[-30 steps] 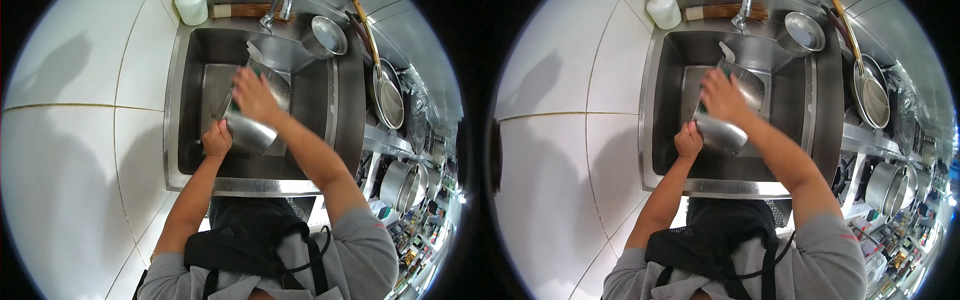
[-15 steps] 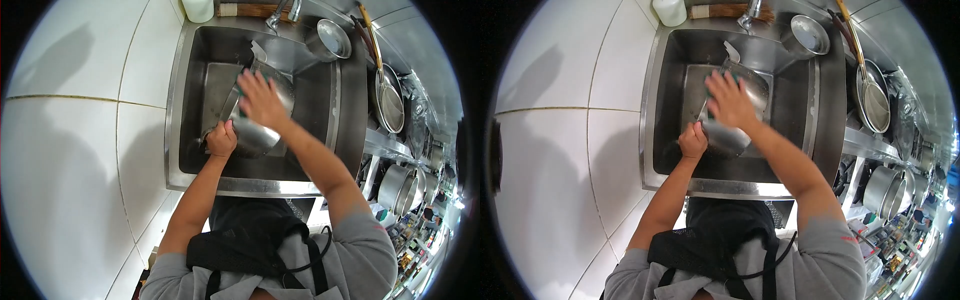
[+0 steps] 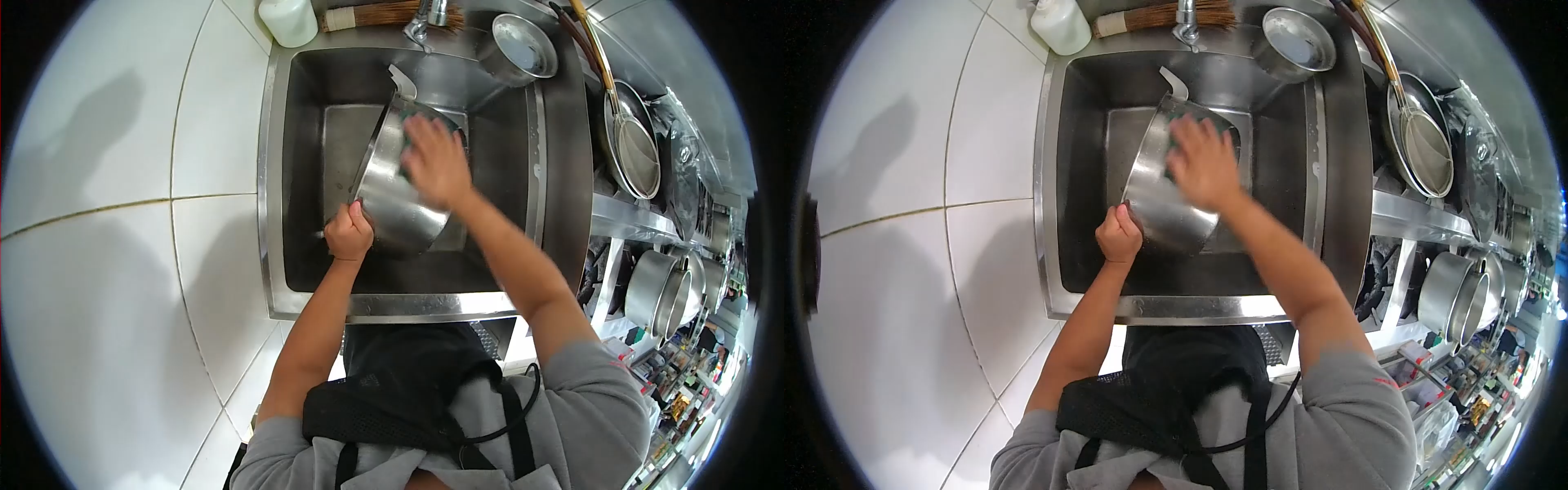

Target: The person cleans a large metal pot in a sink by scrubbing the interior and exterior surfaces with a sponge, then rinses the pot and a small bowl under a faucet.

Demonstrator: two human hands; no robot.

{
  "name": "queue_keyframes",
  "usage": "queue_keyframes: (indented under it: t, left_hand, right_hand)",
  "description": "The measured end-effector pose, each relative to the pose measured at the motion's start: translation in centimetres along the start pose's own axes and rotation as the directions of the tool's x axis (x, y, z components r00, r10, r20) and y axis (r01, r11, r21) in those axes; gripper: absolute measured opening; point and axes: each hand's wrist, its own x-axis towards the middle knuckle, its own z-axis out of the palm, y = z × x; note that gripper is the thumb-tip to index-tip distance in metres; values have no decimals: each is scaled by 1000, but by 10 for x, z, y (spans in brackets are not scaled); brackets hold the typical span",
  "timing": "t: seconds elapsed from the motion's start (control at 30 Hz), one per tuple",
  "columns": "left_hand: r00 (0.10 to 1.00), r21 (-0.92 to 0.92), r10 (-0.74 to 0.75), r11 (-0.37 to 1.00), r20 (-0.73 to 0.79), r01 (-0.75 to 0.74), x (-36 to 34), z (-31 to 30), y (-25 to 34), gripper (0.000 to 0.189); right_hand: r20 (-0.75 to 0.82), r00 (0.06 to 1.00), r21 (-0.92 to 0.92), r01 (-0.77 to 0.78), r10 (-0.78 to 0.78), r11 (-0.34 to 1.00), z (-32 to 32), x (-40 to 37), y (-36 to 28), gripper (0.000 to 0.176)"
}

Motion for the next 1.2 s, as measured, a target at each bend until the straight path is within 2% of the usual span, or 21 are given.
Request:
queue_keyframes:
  t: [0.03, 0.07, 0.1, 0.17, 0.23, 0.3, 0.37, 0.47, 0.57, 0.6, 0.63, 0.77, 0.8, 0.83, 0.87, 0.9, 0.97, 1.1, 1.13, 1.17, 1.2]
  left_hand:
    - [1000, -19, -8, 1000, 12, 8, 0, 0, 3, 35]
    - [1000, -21, -2, 1000, 5, 2, 5, 2, 4, 35]
    - [1000, -32, 7, 999, 4, -7, 6, 0, 4, 35]
    - [1000, -34, 11, 999, 12, -10, 4, -2, 1, 35]
    - [1000, -21, 26, 999, 2, -26, 2, -1, -2, 34]
    - [1000, 7, 19, 1000, 5, -19, 2, 0, -2, 34]
    - [1000, 21, 24, 1000, 5, -24, 0, -1, 1, 34]
    - [1000, 21, 3, 1000, 0, -3, 1, -2, 1, 35]
    - [1000, -8, -15, 1000, -15, 15, 1, -2, -3, 35]
    - [1000, 25, 7, 1000, -22, -7, 2, -1, -4, 36]
    - [999, 60, 32, 998, -30, -30, 2, -1, -3, 36]
    - [999, 62, 48, 997, 19, -49, 7, -12, -1, 38]
    - [996, 62, 44, 997, 76, -49, 8, -16, 1, 37]
    - [990, 66, 38, 997, 134, -47, 10, -21, 4, 36]
    - [990, 71, 51, 996, 134, -61, 13, -23, 7, 36]
    - [983, 34, 58, 997, 176, -65, 22, -23, 14, 36]
    - [972, -2, 86, 996, 220, -88, 47, -23, 39, 36]
    - [918, 249, -114, 968, 380, 18, 118, 19, 97, 46]
    - [923, 245, -99, 969, 372, 5, 136, 33, 99, 46]
    - [879, 277, -159, 960, 449, 32, 151, 46, 97, 47]
    - [825, 313, -222, 948, 520, 58, 159, 53, 96, 48]
  right_hand:
    - [14, 986, -91, 164, -163, 982, -7, -31, -23, 58]
    - [155, 964, -43, 225, -216, 973, -17, -58, -38, 63]
    - [147, 940, 10, 311, -309, 950, -19, -71, -39, 65]
    - [158, 942, -29, 302, -294, 953, -16, -66, -18, 64]
    - [106, 988, -13, 117, -115, 993, -18, -33, 3, 63]
    - [55, 991, 242, -134, 124, 961, 18, 9, 60, 62]
    - [379, 844, 362, -514, 381, 778, 15, 54, 90, 66]
    - [426, 768, 220, -601, 478, 769, 31, 67, 101, 70]
    - [136, 911, 123, -406, 390, 905, 9, 10, 34, 70]
    - [-74, 979, 10, -188, 188, 982, 11, -19, 15, 67]
    - [-145, 989, -27, -20, 16, 999, 1, -44, -10, 67]
    - [23, 958, -18, 286, -286, 958, -8, -105, -15, 60]
    - [31, 984, 7, 172, -173, 985, -10, -107, -8, 56]
    - [18, 984, 9, 175, -175, 985, -7, -109, 4, 56]
    - [-46, 997, 256, -42, 56, 966, -2, -109, 17, 54]
    - [-52, 956, 496, -227, 290, 838, -1, -109, 27, 51]
    - [-5, 962, 558, -225, 274, 798, -16, -116, 32, 49]
    - [105, 966, 564, -253, 235, 786, -26, -121, 27, 47]
    - [57, 971, 584, -222, 233, 781, -27, -121, 25, 47]
    - [43, 972, 587, -212, 231, 782, -34, -117, 28, 47]
    - [158, 944, 575, -325, 288, 751, -42, -113, 32, 47]
